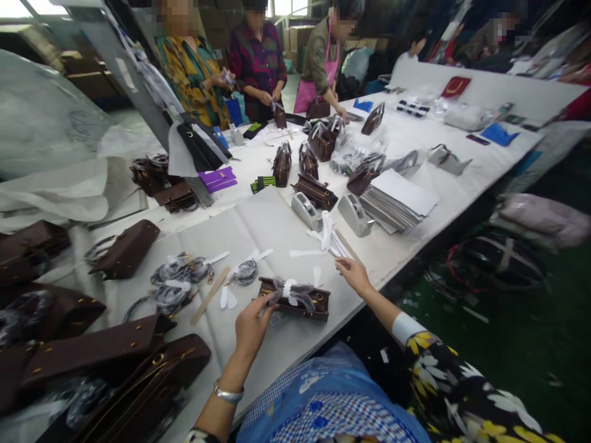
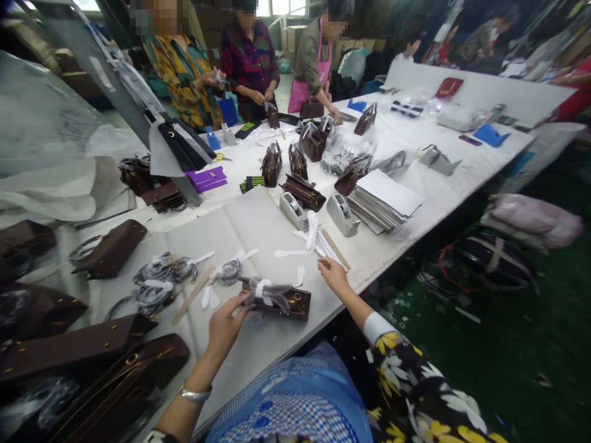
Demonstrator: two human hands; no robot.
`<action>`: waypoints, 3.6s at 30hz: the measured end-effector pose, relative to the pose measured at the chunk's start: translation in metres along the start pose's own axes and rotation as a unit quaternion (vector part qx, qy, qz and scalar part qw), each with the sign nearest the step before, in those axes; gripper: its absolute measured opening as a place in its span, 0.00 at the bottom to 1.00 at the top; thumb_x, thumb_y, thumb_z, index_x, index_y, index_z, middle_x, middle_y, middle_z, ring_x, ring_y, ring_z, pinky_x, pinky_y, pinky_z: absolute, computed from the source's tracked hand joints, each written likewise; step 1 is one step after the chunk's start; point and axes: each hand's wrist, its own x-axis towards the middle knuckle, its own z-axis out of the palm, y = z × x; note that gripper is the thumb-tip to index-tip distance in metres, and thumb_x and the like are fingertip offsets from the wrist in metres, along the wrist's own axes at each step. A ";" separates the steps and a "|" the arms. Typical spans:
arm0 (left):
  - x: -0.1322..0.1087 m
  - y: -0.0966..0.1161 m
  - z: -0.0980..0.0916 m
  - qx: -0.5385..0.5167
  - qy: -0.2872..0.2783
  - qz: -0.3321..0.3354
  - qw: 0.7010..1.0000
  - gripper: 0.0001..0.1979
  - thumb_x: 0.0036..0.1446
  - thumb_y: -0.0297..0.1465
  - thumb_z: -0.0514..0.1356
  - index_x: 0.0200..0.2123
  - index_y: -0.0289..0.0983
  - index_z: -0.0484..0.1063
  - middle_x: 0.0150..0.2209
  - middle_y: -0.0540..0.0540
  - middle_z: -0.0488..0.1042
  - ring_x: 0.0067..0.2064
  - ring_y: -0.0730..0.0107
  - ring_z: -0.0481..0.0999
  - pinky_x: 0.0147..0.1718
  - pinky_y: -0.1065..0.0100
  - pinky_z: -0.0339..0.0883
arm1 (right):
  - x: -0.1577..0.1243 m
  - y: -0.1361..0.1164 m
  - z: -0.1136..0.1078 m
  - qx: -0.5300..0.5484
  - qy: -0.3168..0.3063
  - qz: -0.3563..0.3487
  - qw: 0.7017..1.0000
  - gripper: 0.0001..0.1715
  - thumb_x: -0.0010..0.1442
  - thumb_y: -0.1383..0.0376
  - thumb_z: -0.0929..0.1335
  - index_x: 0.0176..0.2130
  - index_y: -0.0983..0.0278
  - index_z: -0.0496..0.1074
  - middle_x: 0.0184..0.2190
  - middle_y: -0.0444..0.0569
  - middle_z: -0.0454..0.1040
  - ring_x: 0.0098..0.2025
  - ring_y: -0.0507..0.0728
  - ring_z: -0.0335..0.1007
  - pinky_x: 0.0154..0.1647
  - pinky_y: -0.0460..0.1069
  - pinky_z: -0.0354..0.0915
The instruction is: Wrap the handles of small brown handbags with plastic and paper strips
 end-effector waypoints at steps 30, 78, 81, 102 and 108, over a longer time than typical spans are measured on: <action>-0.014 0.009 0.007 -0.022 0.009 -0.022 0.999 0.17 0.57 0.43 0.57 0.44 0.40 0.75 0.44 0.42 0.80 0.44 0.58 0.79 0.44 0.58 0.74 | 0.115 0.053 -0.026 -0.183 0.087 0.062 0.977 0.16 0.63 0.60 0.62 0.43 0.64 0.74 0.41 0.51 0.78 0.42 0.55 0.73 0.40 0.45 0.63; -0.006 0.021 -0.019 -0.204 -0.051 -0.074 0.975 0.23 0.56 0.33 0.57 0.56 0.39 0.66 0.53 0.42 0.75 0.53 0.61 0.75 0.53 0.58 0.70 | -0.010 -0.060 -0.057 0.186 -0.113 -0.103 0.971 0.24 0.56 0.46 0.67 0.37 0.65 0.69 0.28 0.48 0.76 0.22 0.50 0.69 0.27 0.46 0.67; -0.002 0.034 -0.029 -0.259 -0.006 -0.108 0.960 0.19 0.57 0.34 0.56 0.51 0.36 0.71 0.48 0.41 0.78 0.50 0.62 0.77 0.53 0.59 0.70 | -0.055 -0.066 -0.054 0.183 -0.263 -0.071 0.944 0.22 0.57 0.47 0.66 0.32 0.65 0.69 0.27 0.46 0.75 0.23 0.49 0.68 0.27 0.45 0.65; 0.064 0.020 -0.035 0.006 -0.187 0.047 0.981 0.09 0.57 0.34 0.58 0.31 0.39 0.77 0.31 0.48 0.79 0.34 0.67 0.76 0.36 0.68 0.67 | -0.099 -0.034 -0.054 -0.262 -0.255 -0.208 0.907 0.21 0.66 0.55 0.58 0.48 0.59 0.75 0.36 0.51 0.75 0.38 0.57 0.70 0.36 0.48 0.59; 0.065 0.014 -0.026 -0.082 -0.248 0.081 0.962 0.11 0.58 0.34 0.57 0.32 0.35 0.78 0.29 0.48 0.78 0.33 0.70 0.74 0.34 0.72 0.65 | -0.101 -0.061 -0.033 -0.365 -0.189 -0.257 0.875 0.19 0.67 0.57 0.58 0.51 0.55 0.70 0.39 0.49 0.74 0.39 0.56 0.71 0.32 0.46 0.57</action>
